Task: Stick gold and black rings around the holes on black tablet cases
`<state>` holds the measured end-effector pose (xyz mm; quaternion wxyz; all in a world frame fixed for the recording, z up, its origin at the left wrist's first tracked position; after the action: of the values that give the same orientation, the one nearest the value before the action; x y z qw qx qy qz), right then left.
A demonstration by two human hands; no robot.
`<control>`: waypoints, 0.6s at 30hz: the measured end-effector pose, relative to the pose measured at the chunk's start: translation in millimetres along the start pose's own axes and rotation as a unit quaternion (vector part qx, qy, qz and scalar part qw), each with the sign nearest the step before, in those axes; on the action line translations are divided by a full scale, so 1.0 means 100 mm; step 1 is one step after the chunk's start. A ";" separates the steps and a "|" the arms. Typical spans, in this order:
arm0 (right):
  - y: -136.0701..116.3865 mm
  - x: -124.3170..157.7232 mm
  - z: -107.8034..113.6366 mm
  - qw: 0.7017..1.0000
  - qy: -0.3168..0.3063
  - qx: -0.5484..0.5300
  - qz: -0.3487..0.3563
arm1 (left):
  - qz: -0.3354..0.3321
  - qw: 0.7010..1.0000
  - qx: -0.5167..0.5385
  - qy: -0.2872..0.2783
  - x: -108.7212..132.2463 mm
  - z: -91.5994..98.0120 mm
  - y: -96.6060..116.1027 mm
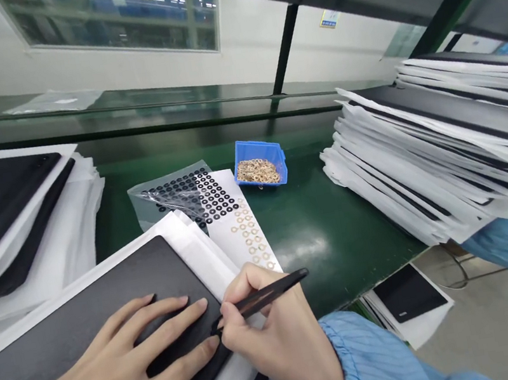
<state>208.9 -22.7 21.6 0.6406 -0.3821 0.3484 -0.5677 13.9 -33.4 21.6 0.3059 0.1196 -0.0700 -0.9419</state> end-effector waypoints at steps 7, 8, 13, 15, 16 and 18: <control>0.00 0.00 0.00 0.999 0.007 0.032 0.007 | 0.013 1.000 -0.013 -0.013 -0.01 0.00 0.00; 0.00 -0.01 0.00 0.999 0.005 0.033 0.010 | 0.013 1.000 -0.009 -0.013 -0.01 0.00 -0.01; -0.02 -0.01 -0.01 0.999 0.006 0.039 0.028 | -0.022 0.999 0.028 -0.025 -0.01 -0.01 -0.06; -0.02 -0.02 0.00 0.998 0.001 0.049 0.036 | -0.016 0.999 0.033 -0.022 -0.01 -0.01 -0.07; -0.03 -0.03 0.00 0.998 -0.004 0.054 0.038 | -0.010 0.999 0.030 -0.020 -0.01 -0.01 -0.07; -0.03 -0.04 0.02 0.997 -0.015 0.061 0.043 | -0.020 0.999 0.021 -0.028 -0.02 -0.01 -0.06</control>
<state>208.8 -18.6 25.1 0.6915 -0.3352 0.3199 -0.5542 12.5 -27.9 19.9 0.2819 0.1013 -0.0962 -0.9492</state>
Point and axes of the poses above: each hand's wrist, its own x-axis away from the middle knuckle, its own z-axis out of the back of the hand, y = z × x, the point moved 1 cm from there along -x, towards the middle knuckle, and after that the axes turned 5 degrees about x, right-handed, at the moved point
